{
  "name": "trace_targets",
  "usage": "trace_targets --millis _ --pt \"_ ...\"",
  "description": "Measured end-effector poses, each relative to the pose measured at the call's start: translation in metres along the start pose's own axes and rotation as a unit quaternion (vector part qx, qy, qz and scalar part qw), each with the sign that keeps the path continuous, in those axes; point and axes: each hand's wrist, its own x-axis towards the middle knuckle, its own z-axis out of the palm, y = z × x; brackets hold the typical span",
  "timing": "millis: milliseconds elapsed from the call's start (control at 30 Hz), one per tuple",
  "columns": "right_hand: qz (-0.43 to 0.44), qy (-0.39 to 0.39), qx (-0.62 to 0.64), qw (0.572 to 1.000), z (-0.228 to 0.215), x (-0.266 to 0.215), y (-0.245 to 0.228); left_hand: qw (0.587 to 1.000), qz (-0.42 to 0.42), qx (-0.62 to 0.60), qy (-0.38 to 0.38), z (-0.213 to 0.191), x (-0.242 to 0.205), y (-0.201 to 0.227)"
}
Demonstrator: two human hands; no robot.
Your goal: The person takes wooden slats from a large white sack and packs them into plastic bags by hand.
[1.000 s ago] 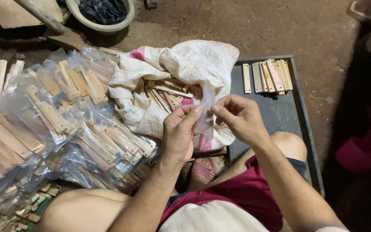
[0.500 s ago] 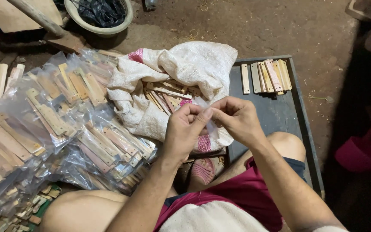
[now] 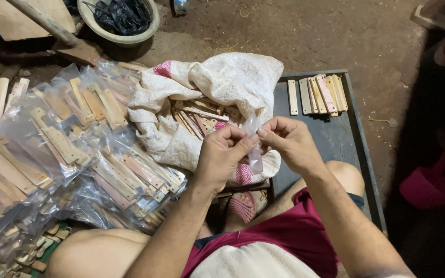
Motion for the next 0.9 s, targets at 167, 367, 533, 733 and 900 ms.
trace_targets --millis 167,367,533,733,900 --pt "0.006 0.007 0.005 1.000 -0.010 0.001 -0.011 0.999 0.025 -0.004 0.023 -0.017 0.008 -0.001" --pt "0.007 0.048 -0.132 0.990 0.019 -0.003 -0.053 0.984 0.103 0.146 0.005 -0.002 -0.002 0.017" --pt "-0.054 0.115 -0.279 0.952 0.027 0.004 -0.056 0.920 0.113 0.356 0.121 -0.002 -0.002 0.019" --pt "-0.008 0.062 -0.147 0.987 0.043 0.019 -0.041 0.918 -0.039 0.384 0.092 -0.002 0.020 0.018" --pt "0.023 0.136 -0.023 0.990 -0.028 0.067 0.002 0.957 0.061 0.252 0.128 0.001 0.035 0.033"
